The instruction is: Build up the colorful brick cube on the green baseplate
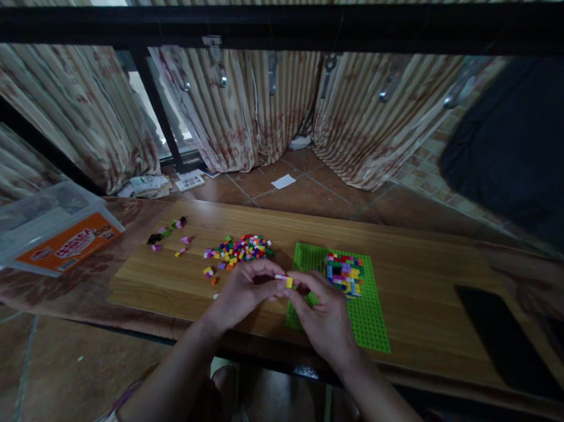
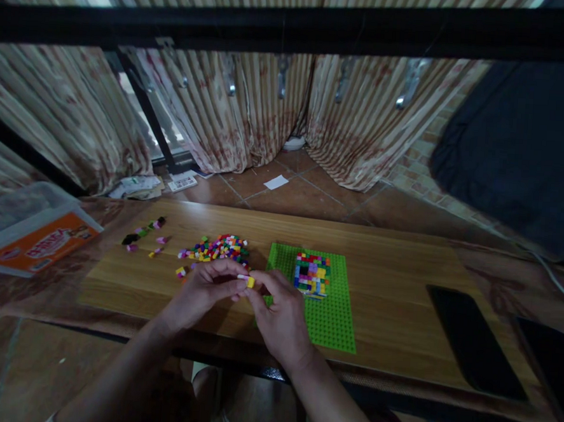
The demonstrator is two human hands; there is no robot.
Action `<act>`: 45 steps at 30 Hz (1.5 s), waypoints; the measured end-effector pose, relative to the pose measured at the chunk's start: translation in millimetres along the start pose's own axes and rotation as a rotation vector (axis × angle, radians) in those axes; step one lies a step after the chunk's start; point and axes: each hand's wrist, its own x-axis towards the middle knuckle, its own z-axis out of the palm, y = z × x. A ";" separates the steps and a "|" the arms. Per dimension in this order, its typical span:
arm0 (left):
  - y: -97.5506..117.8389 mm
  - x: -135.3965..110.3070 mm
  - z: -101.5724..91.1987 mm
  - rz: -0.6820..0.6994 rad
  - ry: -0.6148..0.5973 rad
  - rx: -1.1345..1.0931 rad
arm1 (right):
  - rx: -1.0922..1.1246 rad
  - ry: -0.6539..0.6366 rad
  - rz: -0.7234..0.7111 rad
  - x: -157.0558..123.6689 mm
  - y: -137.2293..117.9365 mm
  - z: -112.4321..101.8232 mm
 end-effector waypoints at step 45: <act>-8.8 33.3 64.8 -0.293 0.142 -0.337 | -0.298 0.238 0.030 11.8 43.4 -76.3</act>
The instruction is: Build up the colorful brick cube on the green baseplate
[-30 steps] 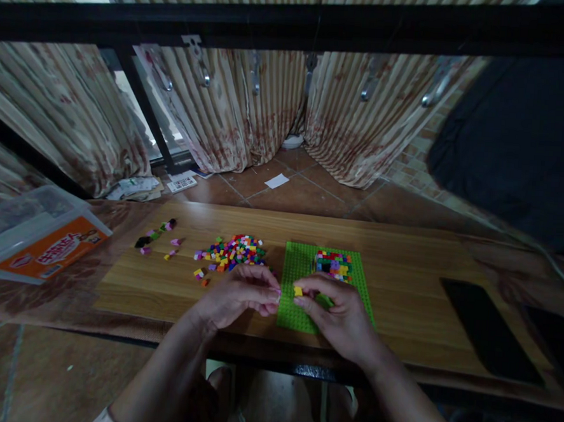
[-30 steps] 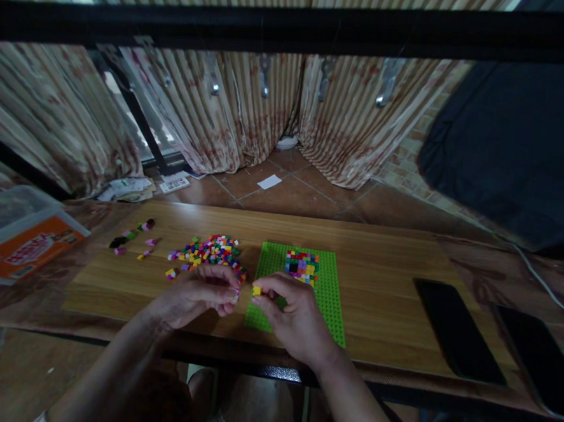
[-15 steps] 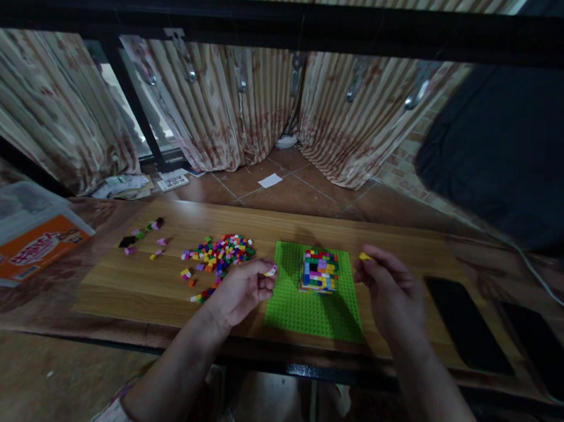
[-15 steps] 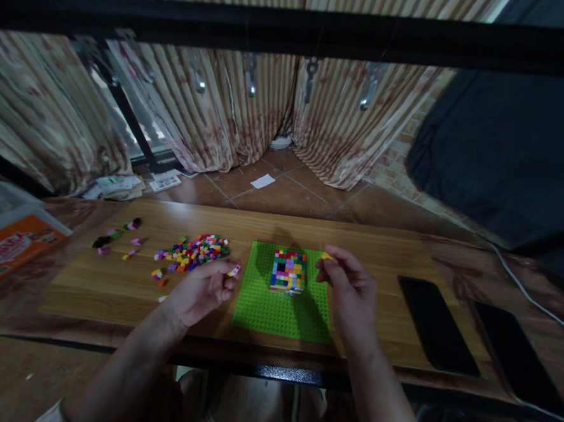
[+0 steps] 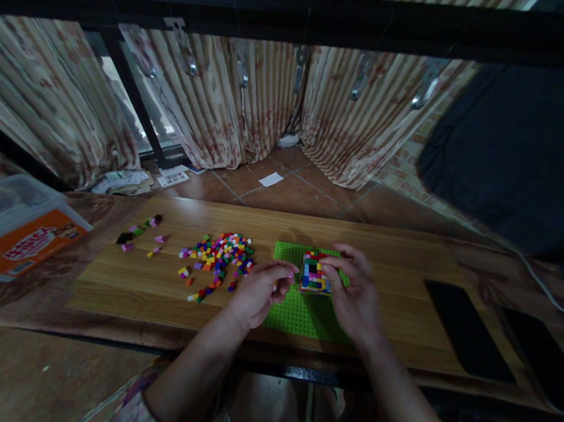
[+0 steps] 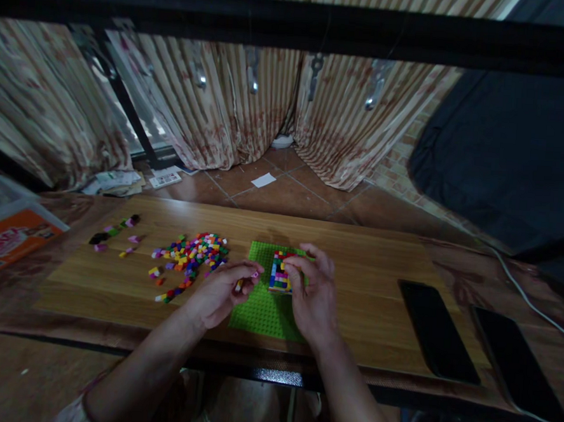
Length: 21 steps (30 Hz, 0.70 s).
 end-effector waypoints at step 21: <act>-19.7 9.1 4.3 0.335 -0.065 0.465 | 0.252 0.013 0.267 1.6 8.4 19.4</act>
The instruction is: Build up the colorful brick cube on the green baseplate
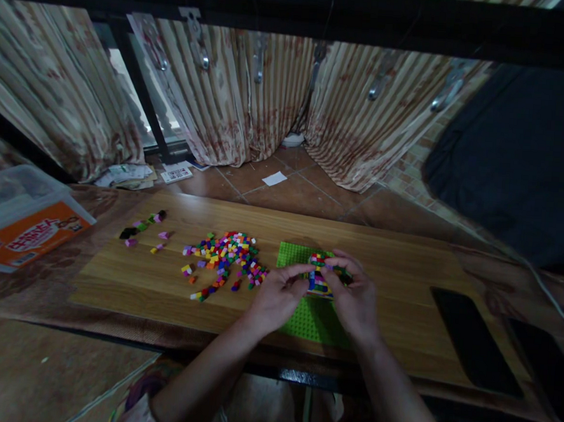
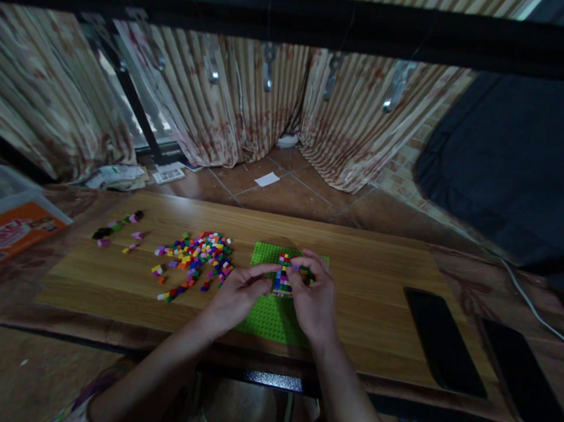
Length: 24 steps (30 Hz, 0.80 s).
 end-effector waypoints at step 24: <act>13.5 -6.0 -5.2 -0.329 0.114 -0.667 | 0.073 0.169 -0.043 3.4 0.3 -6.5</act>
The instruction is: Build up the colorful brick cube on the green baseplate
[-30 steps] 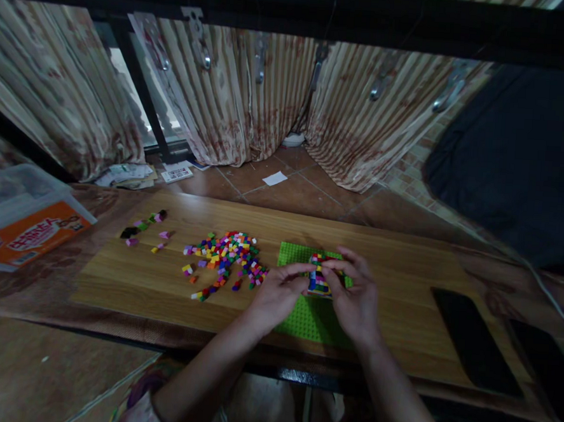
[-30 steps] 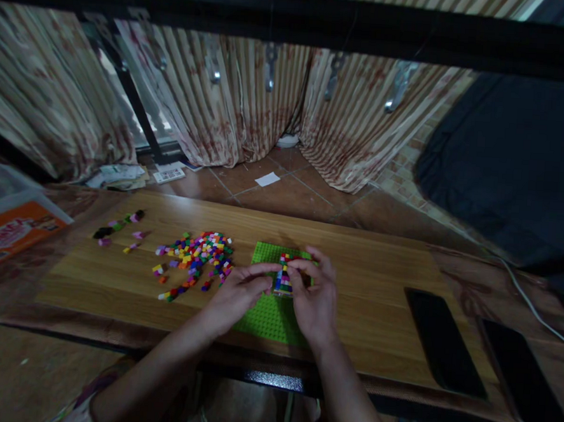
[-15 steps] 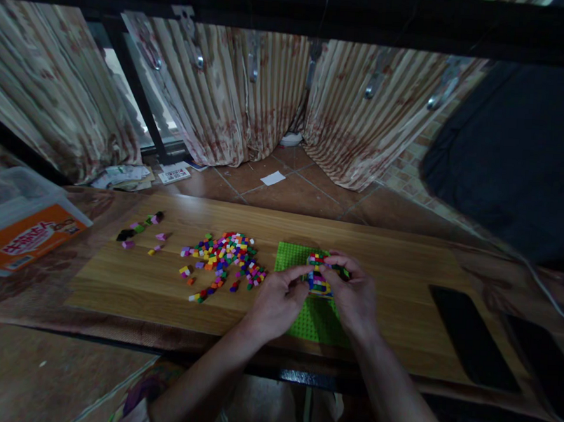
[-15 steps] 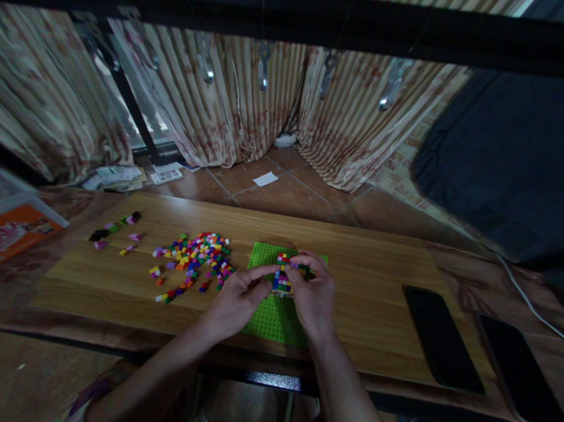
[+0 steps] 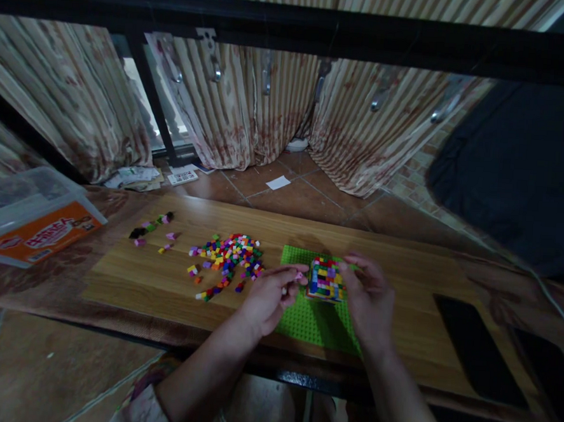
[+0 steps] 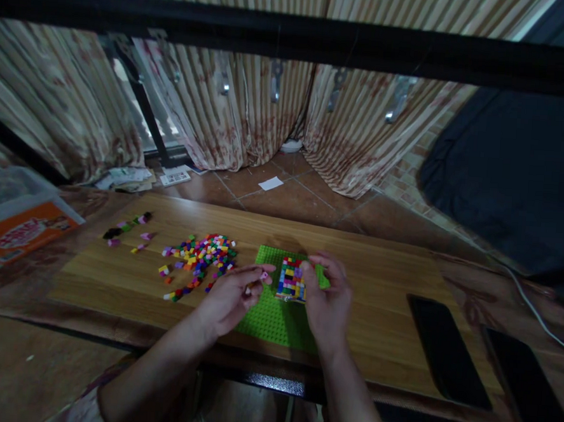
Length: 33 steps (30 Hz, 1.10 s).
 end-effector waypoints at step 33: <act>4.9 -5.2 3.0 0.042 0.026 0.094 | -0.310 -0.422 -0.497 -19.0 -35.9 9.6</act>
